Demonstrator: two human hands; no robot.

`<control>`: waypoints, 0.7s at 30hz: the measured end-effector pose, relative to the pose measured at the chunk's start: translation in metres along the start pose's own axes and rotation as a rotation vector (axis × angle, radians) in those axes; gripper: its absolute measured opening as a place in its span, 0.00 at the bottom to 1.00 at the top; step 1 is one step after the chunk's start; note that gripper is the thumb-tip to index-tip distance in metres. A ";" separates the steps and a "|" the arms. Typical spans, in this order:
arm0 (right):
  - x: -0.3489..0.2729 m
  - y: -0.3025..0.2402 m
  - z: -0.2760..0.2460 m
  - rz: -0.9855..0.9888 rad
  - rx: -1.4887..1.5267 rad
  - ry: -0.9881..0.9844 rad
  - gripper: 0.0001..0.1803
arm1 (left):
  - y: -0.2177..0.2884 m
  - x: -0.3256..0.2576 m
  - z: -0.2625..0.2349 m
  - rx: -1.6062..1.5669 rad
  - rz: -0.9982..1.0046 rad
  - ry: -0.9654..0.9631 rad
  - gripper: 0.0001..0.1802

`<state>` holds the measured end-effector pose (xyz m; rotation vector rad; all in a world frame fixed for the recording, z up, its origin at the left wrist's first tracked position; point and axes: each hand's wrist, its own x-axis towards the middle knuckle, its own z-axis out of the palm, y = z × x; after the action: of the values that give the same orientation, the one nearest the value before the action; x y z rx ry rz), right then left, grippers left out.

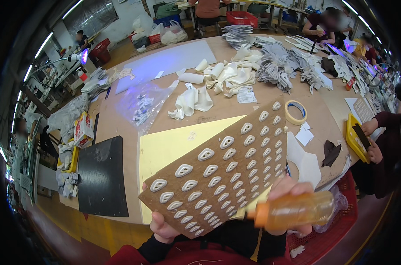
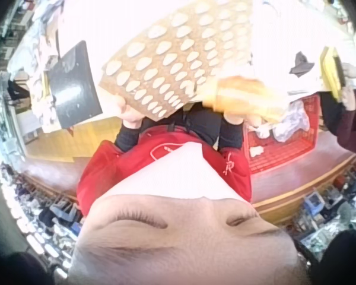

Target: The person holds a cardboard sheet with many small white plastic parts and uses a squeeze bottle to apply glue into the holes of each part. After filling the holes, the person places the sheet on the table and transfers some parts into a yellow tray.

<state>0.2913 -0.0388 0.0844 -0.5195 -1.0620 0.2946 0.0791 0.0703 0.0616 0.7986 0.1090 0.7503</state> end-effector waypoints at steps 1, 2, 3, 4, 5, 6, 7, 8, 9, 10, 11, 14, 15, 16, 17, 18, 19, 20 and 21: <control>-0.004 0.005 0.007 -0.025 0.010 0.137 0.47 | 0.001 -0.001 0.001 0.002 0.008 0.006 0.43; -0.001 0.006 0.011 0.039 -0.139 0.273 0.47 | 0.000 -0.002 0.000 -0.005 0.010 0.021 0.44; 0.002 0.006 0.014 0.103 -0.289 0.409 0.47 | -0.001 -0.004 -0.002 -0.013 0.011 0.036 0.44; 0.005 0.009 0.017 0.146 -0.351 0.488 0.46 | -0.002 -0.004 -0.002 -0.020 0.012 0.051 0.44; 0.008 0.011 0.020 0.193 -0.410 0.566 0.46 | -0.003 -0.002 0.000 -0.029 0.043 0.063 0.44; 0.011 0.015 0.022 0.217 -0.381 0.585 0.46 | -0.004 -0.001 0.002 -0.039 0.077 0.075 0.44; 0.013 0.018 0.023 0.242 -0.353 0.603 0.45 | -0.006 0.001 0.005 -0.050 0.111 0.085 0.44; 0.014 0.021 0.024 0.242 -0.337 0.624 0.45 | -0.005 0.000 0.006 -0.050 0.097 0.093 0.44; 0.015 0.023 0.025 0.243 -0.320 0.646 0.44 | -0.003 -0.001 0.005 -0.057 0.082 0.099 0.45; 0.015 0.025 0.025 0.244 -0.303 0.667 0.44 | -0.002 -0.002 0.004 -0.068 0.062 0.101 0.45; 0.015 0.026 0.024 0.246 -0.305 0.669 0.44 | -0.001 -0.004 0.002 -0.083 0.022 0.100 0.45; 0.015 0.026 0.022 0.258 -0.274 0.673 0.44 | 0.001 -0.008 -0.002 -0.126 -0.072 0.104 0.48; 0.014 0.024 0.020 0.266 -0.241 0.673 0.44 | 0.001 -0.009 -0.003 -0.132 -0.082 0.110 0.49; 0.014 0.024 0.020 0.274 -0.206 0.672 0.45 | 0.001 -0.009 -0.004 -0.150 -0.092 0.111 0.50; 0.014 0.024 0.020 0.272 -0.213 0.673 0.45 | 0.000 -0.009 -0.003 -0.148 -0.077 0.120 0.50; 0.014 0.024 0.020 0.271 -0.219 0.675 0.45 | 0.000 -0.008 -0.003 -0.146 -0.061 0.130 0.50; 0.014 0.024 0.020 0.269 -0.226 0.676 0.45 | -0.001 -0.007 -0.001 -0.144 -0.046 0.139 0.50; 0.013 0.025 0.020 0.268 -0.272 0.673 0.44 | 0.000 -0.005 0.000 -0.135 -0.044 0.144 0.51; 0.012 0.027 0.021 0.267 -0.318 0.670 0.44 | 0.000 -0.004 0.002 -0.127 -0.043 0.148 0.51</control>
<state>0.2786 -0.0048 0.0874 -0.9691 -0.3827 0.1625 0.0769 0.0665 0.0628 0.6180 0.2091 0.7673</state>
